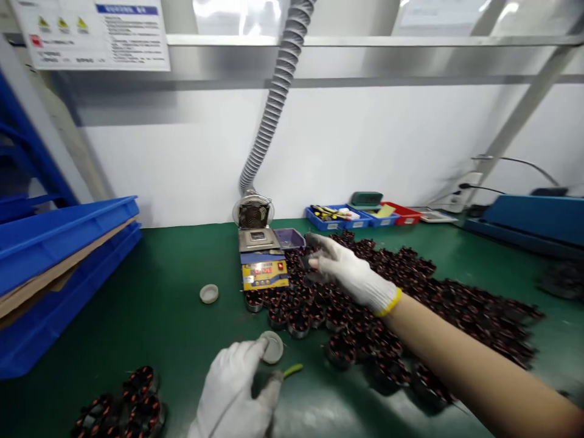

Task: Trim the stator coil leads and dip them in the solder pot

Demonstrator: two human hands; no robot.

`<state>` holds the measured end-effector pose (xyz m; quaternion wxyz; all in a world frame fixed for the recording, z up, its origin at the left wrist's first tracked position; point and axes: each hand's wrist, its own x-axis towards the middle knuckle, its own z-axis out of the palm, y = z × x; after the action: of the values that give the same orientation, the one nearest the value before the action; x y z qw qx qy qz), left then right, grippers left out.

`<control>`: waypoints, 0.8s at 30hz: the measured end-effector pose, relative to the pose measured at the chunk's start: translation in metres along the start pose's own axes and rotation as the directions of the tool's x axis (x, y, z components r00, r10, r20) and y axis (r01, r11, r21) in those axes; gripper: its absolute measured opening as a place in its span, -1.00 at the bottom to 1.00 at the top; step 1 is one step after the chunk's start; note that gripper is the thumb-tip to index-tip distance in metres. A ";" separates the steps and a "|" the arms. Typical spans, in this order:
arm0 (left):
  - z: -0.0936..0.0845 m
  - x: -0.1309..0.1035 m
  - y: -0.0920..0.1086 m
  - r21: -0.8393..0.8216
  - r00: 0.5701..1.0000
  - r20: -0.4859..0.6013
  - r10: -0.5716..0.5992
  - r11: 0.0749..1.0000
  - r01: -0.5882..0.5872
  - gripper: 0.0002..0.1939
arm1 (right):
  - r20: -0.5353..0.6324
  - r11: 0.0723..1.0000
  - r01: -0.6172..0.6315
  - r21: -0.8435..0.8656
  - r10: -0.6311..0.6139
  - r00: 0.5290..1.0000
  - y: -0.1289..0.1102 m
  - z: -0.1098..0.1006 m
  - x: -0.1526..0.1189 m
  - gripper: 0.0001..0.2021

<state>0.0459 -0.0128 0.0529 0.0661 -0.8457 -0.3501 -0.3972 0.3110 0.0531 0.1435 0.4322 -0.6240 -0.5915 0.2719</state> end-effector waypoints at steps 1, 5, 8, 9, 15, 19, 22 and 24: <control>-0.002 0.002 0.000 -0.006 1.000 -0.017 -0.004 1.000 0.004 -0.78 | 0.061 0.997 -0.014 0.075 0.009 0.998 0.006 -0.003 -0.025 -0.27; -0.006 0.004 -0.002 -0.031 0.998 -0.021 -0.061 0.998 0.061 -0.76 | 0.238 0.993 -0.082 -0.089 0.101 0.966 0.037 0.006 -0.121 -0.54; -0.004 0.000 -0.005 -0.022 0.994 0.013 -0.109 0.994 0.109 -0.72 | 0.246 0.955 0.168 -0.244 -0.107 0.963 0.075 0.029 -0.170 -0.72; -0.003 -0.001 -0.006 -0.024 0.992 0.028 -0.125 0.992 0.126 -0.70 | 0.255 0.931 0.247 -0.269 -0.178 0.950 0.087 0.037 -0.181 -0.74; 0.004 -0.002 -0.006 -0.102 0.954 0.152 -0.257 0.956 0.274 -0.70 | 0.141 0.752 0.562 -0.344 -0.550 0.823 0.105 0.026 -0.189 -0.41; 0.005 0.000 -0.010 -0.149 0.897 0.204 -0.393 0.893 0.425 -0.65 | 0.160 0.602 0.537 -0.591 -0.566 0.809 0.099 0.008 -0.157 -0.56; 0.004 0.003 -0.011 -0.202 0.840 0.260 -0.475 0.824 0.529 -0.64 | 0.215 0.506 0.483 -0.715 -0.498 0.840 0.110 0.013 -0.133 -0.59; 0.004 0.004 -0.009 -0.247 0.800 0.310 -0.514 0.769 0.590 -0.66 | 0.190 0.535 0.471 -0.701 -0.496 0.847 0.114 0.019 -0.126 -0.60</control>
<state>0.0442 -0.0021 0.0513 -0.2373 -0.7420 -0.5175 -0.3539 0.3331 -0.0572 0.0150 0.2167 -0.5584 -0.7910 -0.1247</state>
